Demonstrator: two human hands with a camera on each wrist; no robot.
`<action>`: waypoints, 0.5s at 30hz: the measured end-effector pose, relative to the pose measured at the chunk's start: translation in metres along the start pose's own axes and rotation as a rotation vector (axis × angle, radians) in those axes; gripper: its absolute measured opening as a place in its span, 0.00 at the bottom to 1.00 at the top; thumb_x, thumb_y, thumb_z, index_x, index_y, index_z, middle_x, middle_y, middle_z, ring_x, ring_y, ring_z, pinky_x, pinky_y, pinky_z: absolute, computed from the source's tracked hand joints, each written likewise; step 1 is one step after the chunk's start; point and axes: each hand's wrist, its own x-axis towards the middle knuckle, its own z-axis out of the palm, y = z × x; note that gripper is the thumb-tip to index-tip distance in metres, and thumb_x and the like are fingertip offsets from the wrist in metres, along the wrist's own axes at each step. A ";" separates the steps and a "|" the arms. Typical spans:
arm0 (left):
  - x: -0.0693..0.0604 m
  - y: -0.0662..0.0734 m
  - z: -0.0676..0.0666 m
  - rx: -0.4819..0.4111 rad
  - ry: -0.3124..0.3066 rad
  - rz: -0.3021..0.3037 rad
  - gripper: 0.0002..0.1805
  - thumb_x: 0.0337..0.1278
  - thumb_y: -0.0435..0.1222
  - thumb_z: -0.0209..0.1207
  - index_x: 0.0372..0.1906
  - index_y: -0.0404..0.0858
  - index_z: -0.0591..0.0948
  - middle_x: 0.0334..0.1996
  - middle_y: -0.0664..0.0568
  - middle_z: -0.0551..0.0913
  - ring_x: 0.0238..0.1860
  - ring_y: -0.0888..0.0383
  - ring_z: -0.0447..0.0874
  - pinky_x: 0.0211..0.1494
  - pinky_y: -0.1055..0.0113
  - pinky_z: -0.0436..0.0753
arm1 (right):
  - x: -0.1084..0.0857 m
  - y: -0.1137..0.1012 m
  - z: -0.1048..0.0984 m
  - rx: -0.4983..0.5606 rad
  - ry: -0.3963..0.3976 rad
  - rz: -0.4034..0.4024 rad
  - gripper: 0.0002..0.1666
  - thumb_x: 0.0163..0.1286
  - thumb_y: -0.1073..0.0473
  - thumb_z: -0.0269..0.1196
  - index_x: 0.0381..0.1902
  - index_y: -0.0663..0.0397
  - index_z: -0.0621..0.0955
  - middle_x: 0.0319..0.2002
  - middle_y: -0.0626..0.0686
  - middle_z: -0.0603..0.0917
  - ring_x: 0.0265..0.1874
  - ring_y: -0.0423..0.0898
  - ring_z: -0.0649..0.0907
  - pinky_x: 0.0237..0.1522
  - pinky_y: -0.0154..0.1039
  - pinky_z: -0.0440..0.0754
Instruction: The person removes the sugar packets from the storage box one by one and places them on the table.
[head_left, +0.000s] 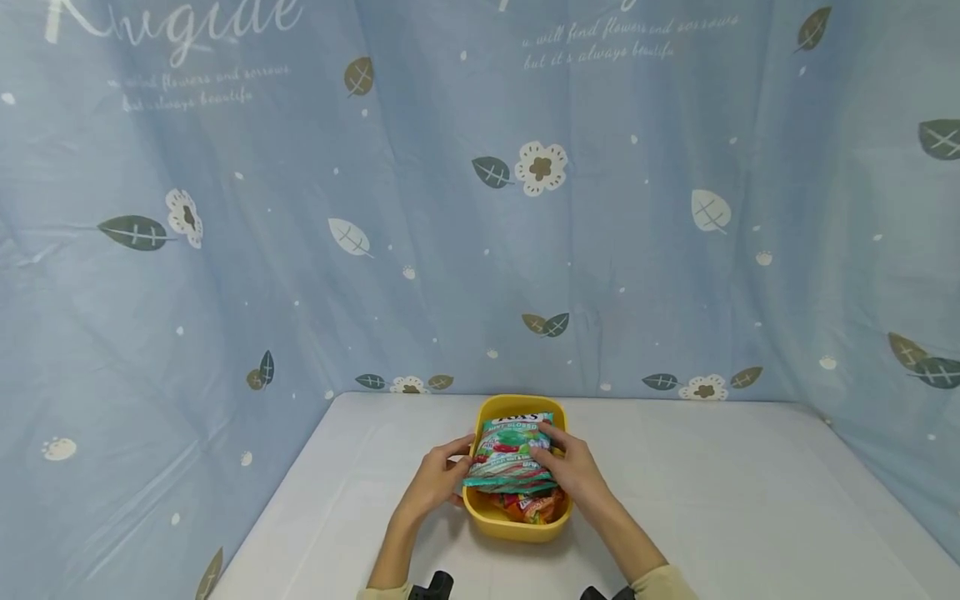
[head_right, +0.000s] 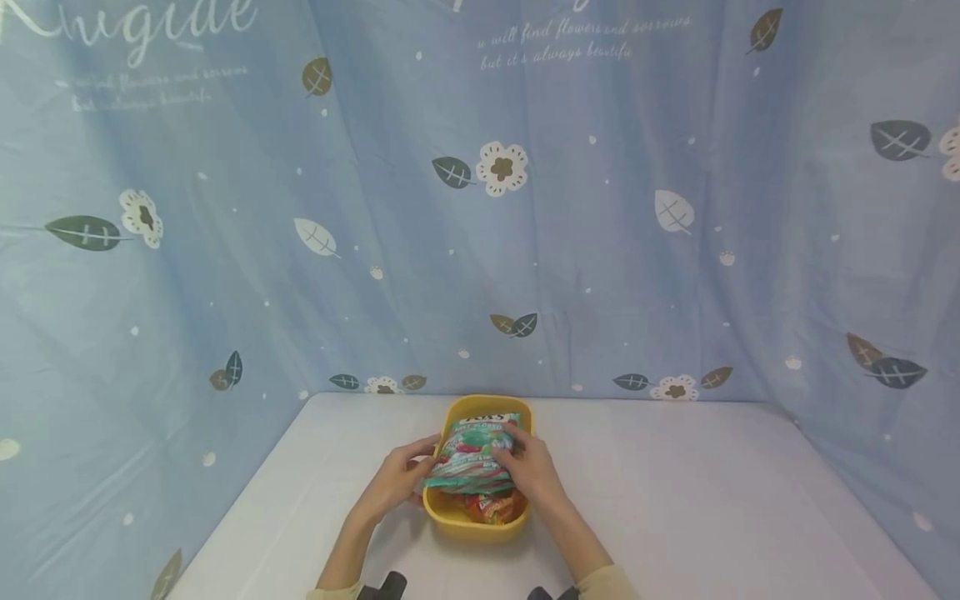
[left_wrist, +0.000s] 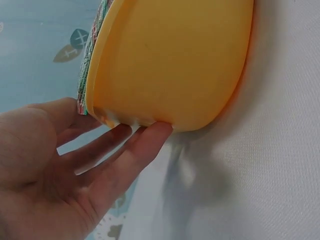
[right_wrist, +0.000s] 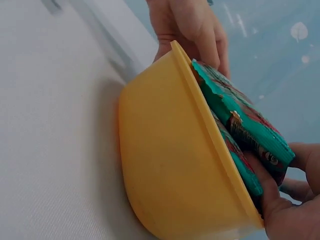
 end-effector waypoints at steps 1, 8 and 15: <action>0.000 0.001 0.000 0.003 0.000 0.004 0.25 0.72 0.35 0.50 0.71 0.39 0.68 0.59 0.34 0.76 0.40 0.55 0.87 0.23 0.60 0.88 | 0.001 0.000 0.000 0.009 0.001 0.002 0.31 0.71 0.52 0.61 0.71 0.50 0.70 0.70 0.64 0.70 0.68 0.62 0.69 0.71 0.62 0.67; 0.001 0.002 0.000 -0.020 -0.006 0.020 0.25 0.72 0.34 0.51 0.71 0.37 0.68 0.59 0.32 0.75 0.42 0.51 0.87 0.23 0.58 0.89 | 0.003 0.004 -0.003 0.107 0.012 0.017 0.32 0.70 0.52 0.62 0.70 0.49 0.71 0.69 0.63 0.71 0.64 0.56 0.73 0.70 0.57 0.71; 0.000 -0.002 0.001 -0.068 0.012 -0.013 0.26 0.71 0.33 0.50 0.71 0.36 0.68 0.60 0.31 0.75 0.42 0.50 0.86 0.23 0.54 0.89 | 0.003 0.007 -0.004 0.310 -0.013 0.043 0.33 0.69 0.55 0.64 0.70 0.50 0.70 0.68 0.63 0.71 0.48 0.47 0.81 0.51 0.40 0.88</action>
